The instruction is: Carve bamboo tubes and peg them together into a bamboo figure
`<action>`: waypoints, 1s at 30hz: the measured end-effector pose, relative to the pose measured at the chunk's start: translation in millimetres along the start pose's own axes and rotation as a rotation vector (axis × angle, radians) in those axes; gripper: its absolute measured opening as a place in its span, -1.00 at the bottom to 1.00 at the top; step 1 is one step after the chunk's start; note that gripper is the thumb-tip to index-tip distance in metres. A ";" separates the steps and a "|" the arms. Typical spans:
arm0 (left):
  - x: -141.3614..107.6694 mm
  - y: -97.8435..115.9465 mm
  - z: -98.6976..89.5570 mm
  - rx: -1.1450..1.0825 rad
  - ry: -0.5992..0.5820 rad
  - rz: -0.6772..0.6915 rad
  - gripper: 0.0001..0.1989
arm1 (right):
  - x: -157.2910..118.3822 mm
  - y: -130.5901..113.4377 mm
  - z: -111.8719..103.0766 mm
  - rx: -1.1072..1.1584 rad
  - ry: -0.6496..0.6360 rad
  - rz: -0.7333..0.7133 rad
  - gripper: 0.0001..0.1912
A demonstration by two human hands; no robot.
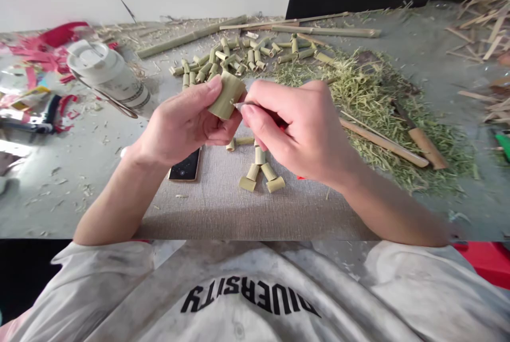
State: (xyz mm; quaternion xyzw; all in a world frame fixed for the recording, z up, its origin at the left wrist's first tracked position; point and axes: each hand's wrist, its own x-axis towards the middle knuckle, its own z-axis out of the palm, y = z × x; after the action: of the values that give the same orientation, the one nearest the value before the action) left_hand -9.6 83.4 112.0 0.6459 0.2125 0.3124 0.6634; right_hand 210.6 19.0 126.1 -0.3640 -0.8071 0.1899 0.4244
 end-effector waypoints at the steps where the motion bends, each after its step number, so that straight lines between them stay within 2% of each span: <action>1: -0.5 0.0 1.1 -0.015 0.004 0.012 -0.62 | -0.1 0.2 0.4 -0.015 0.015 -0.007 -0.65; 5: -0.4 -1.7 2.2 -0.034 -0.016 0.058 -0.61 | 0.7 -1.3 -0.2 -0.103 0.000 0.033 -0.68; 11: 2.5 -3.7 1.4 0.017 -0.009 0.062 -0.57 | 2.0 -1.1 -1.2 -0.207 0.002 0.011 -0.68; 16: 2.7 -2.2 3.6 0.066 -0.016 0.114 -0.50 | -0.7 -1.4 -0.4 -0.405 -0.009 -0.002 -0.72; 19: -0.1 -4.0 3.6 0.123 0.056 0.103 -0.42 | -2.1 -3.3 -0.3 -0.600 -0.031 0.005 -0.69; 22: -2.1 -7.9 4.1 0.189 0.132 0.085 -0.43 | -1.3 -4.0 -0.4 -0.704 -0.078 0.023 -0.68; 25: -1.7 -12.4 7.9 0.193 0.141 0.176 -0.49 | 1.1 -2.3 0.3 -0.610 -0.069 0.035 -0.69; 30: -3.1 -19.1 14.6 0.286 0.237 0.302 -0.55 | 4.0 -1.8 3.0 -0.228 -0.051 0.150 -0.66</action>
State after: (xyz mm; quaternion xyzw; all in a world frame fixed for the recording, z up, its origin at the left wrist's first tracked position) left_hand 0.8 71.3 93.8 0.7164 0.2322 0.4484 0.4815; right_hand 205.9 20.8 127.7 -0.4644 -0.8044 0.1372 0.3442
